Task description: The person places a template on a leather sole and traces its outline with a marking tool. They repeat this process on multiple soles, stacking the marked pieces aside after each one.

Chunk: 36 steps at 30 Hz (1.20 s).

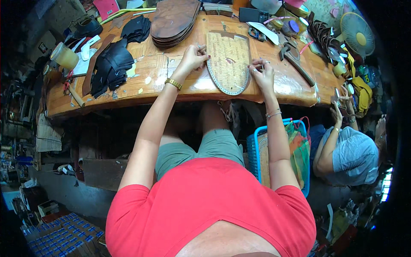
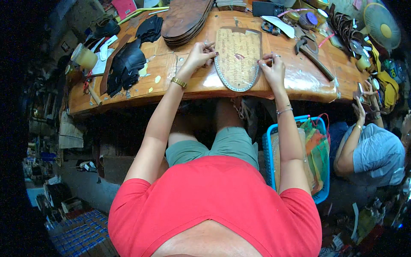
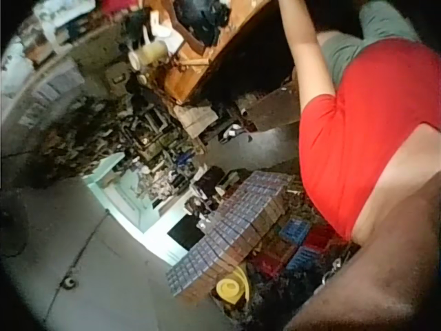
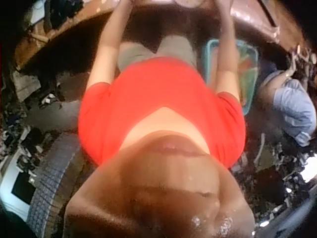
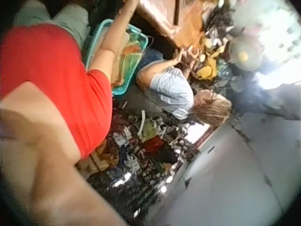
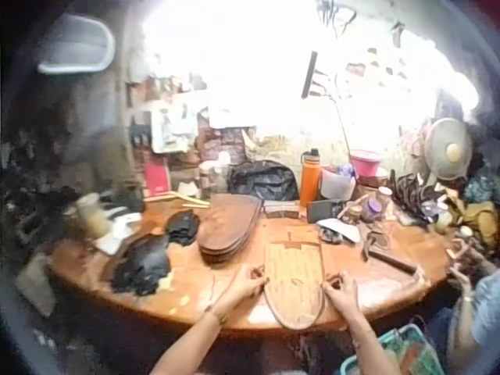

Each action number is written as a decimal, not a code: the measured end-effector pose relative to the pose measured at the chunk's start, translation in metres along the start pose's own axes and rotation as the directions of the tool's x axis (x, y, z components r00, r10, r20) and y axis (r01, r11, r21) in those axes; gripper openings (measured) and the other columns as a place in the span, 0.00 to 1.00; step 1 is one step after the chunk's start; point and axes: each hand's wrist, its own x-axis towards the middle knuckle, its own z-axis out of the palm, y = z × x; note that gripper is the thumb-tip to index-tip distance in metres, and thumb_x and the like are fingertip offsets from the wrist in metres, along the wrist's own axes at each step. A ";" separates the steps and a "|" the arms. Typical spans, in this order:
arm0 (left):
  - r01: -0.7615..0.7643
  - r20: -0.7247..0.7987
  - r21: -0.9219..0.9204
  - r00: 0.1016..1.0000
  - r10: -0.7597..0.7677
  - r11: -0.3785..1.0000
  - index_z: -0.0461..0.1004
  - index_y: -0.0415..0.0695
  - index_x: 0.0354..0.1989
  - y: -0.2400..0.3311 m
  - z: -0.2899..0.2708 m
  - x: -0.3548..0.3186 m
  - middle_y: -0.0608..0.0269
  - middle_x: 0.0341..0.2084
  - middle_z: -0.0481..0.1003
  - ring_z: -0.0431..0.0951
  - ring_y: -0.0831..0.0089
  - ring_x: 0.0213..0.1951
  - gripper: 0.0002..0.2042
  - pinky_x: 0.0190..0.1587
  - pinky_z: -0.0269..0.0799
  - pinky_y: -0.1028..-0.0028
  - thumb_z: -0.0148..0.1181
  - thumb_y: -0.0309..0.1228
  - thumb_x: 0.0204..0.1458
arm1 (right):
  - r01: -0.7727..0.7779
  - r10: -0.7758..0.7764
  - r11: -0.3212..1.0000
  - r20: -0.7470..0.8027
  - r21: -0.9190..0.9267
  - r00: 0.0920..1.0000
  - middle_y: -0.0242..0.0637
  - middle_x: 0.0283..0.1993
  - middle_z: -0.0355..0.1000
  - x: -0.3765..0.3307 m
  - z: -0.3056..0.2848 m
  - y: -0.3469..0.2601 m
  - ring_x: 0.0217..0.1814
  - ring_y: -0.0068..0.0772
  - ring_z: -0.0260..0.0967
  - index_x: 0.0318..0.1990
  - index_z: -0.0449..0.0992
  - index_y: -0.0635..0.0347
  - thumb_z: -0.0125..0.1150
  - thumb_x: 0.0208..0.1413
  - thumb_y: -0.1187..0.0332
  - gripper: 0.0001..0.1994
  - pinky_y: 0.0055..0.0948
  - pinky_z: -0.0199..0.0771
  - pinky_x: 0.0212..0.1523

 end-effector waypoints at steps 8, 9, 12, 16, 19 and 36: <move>-0.109 -0.117 0.143 0.985 0.126 0.984 0.70 0.25 0.48 -0.012 -0.012 0.001 0.62 0.19 0.75 0.71 0.82 0.18 0.25 0.21 0.66 0.80 0.69 0.27 0.43 | -0.072 0.067 0.995 0.076 0.065 0.995 0.38 0.29 0.75 0.011 0.029 -0.017 0.31 0.27 0.72 0.34 0.75 0.65 0.72 0.38 0.73 0.14 0.25 0.73 0.34; -0.088 -0.111 0.107 0.989 0.100 0.990 0.70 0.25 0.49 -0.014 -0.014 0.000 0.61 0.21 0.76 0.73 0.81 0.20 0.27 0.23 0.68 0.80 0.70 0.28 0.42 | -0.054 0.052 0.998 0.078 0.029 0.996 0.39 0.30 0.75 0.008 0.029 -0.025 0.32 0.27 0.72 0.34 0.75 0.65 0.71 0.38 0.73 0.14 0.25 0.73 0.35; -0.136 -0.153 0.359 0.967 0.202 0.923 0.70 0.29 0.52 -0.018 -0.015 -0.006 0.53 0.38 0.77 0.77 0.75 0.38 0.34 0.35 0.72 0.79 0.75 0.35 0.36 | 0.048 -0.051 0.998 0.084 0.029 0.995 0.39 0.32 0.76 0.004 0.029 -0.023 0.34 0.28 0.73 0.34 0.75 0.65 0.71 0.39 0.72 0.14 0.26 0.73 0.37; -0.333 0.010 0.538 0.921 0.389 0.774 0.71 0.39 0.55 -0.012 -0.006 -0.035 0.50 0.56 0.66 0.67 0.63 0.58 0.43 0.58 0.58 0.60 0.75 0.50 0.28 | 0.070 -0.071 0.997 0.153 0.015 0.986 0.40 0.34 0.76 0.006 0.019 -0.017 0.36 0.30 0.74 0.35 0.75 0.66 0.69 0.42 0.73 0.13 0.27 0.73 0.40; -0.320 0.059 0.634 0.928 0.369 0.704 0.72 0.45 0.55 -0.006 -0.004 -0.052 0.50 0.59 0.65 0.61 0.57 0.62 0.47 0.62 0.40 0.50 0.69 0.62 0.23 | 0.031 -0.049 0.997 0.256 0.073 0.965 0.43 0.46 0.74 0.018 0.014 -0.013 0.38 0.26 0.72 0.37 0.73 0.66 0.68 0.44 0.74 0.12 0.25 0.73 0.42; -0.306 0.088 0.578 0.945 0.315 0.756 0.69 0.52 0.59 -0.014 -0.012 -0.029 0.54 0.62 0.62 0.56 0.60 0.65 0.48 0.63 0.35 0.49 0.70 0.61 0.23 | -0.020 0.006 0.995 0.141 0.098 0.990 0.37 0.34 0.77 0.016 0.023 -0.006 0.35 0.25 0.75 0.34 0.76 0.63 0.72 0.41 0.70 0.13 0.24 0.74 0.37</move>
